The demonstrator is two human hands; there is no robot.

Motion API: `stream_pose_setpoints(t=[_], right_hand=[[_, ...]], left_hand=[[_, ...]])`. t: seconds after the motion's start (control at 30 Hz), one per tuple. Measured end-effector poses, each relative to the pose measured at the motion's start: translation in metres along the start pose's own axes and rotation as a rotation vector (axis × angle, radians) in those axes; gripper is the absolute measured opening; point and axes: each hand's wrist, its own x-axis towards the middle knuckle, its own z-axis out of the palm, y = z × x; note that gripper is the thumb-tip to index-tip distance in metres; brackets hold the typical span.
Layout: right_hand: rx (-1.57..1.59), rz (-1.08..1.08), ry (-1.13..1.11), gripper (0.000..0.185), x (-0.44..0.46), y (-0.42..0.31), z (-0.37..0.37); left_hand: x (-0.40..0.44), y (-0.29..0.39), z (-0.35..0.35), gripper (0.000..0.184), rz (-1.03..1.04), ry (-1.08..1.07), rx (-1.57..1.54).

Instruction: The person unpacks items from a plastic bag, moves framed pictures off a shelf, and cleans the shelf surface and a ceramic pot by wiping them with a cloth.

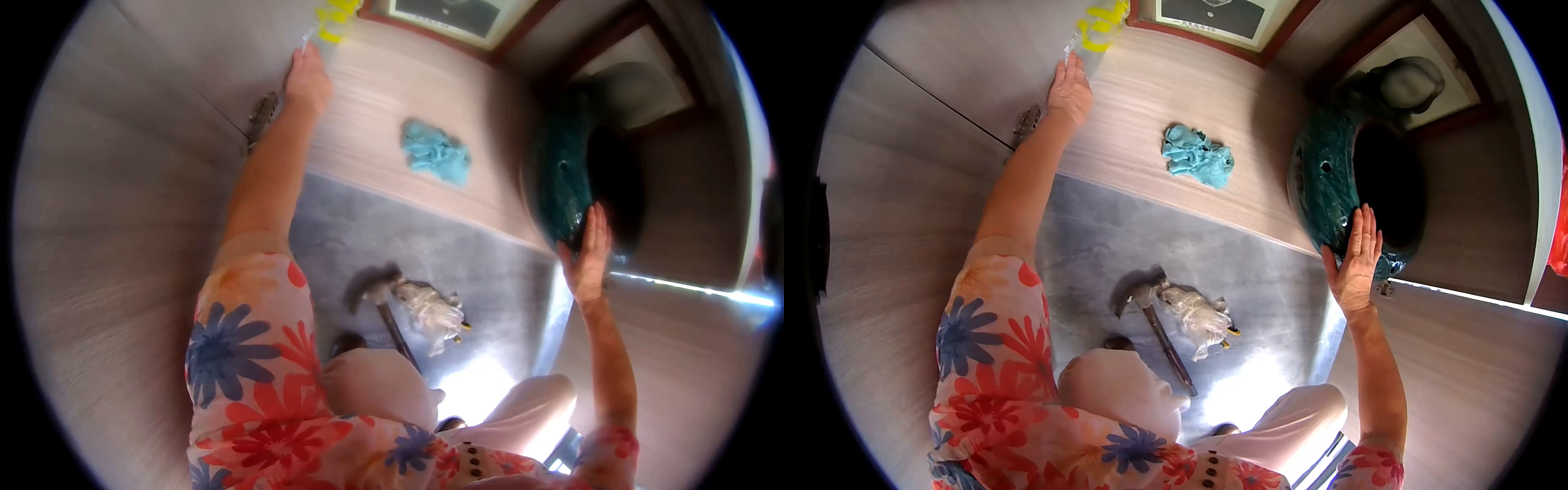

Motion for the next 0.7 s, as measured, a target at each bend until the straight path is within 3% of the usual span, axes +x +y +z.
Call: stream_pose_setpoints(t=[0.3, 0.4, 0.43, 0.5, 0.6, 0.63, 0.7], right_hand=[[0.002, 0.014, 0.004, 0.076, -0.001, 0.0, 0.002], [0.004, 0.015, 0.004, 0.075, 0.0, -0.001, 0.001], [0.008, 0.01, 0.007, 0.075, 0.0, -0.002, 0.001], [0.009, 0.004, 0.015, 0.075, -0.001, -0.001, 0.003], [0.003, -0.004, 0.016, 0.075, 0.0, -0.002, 0.001], [-0.001, -0.009, 0.01, 0.075, 0.0, -0.002, 0.0], [-0.007, -0.023, 0.013, 0.075, 0.0, 0.002, 0.002]], left_hand=[[-0.012, 0.003, -0.022, 0.034, 0.03, -0.022, -0.109], [-0.024, 0.02, -0.047, 0.031, -0.018, 0.083, -0.221], [-0.008, 0.053, -0.005, 0.031, -0.084, 0.385, 0.022], [-0.047, 0.086, -0.062, 0.041, 0.103, 0.174, -0.731], [-0.089, 0.155, -0.091, 0.052, 0.354, 0.096, -0.998], [-0.092, 0.173, -0.083, 0.043, 0.299, 0.247, -0.964], [-0.071, 0.189, -0.065, 0.034, 0.285, 0.261, -0.989]])
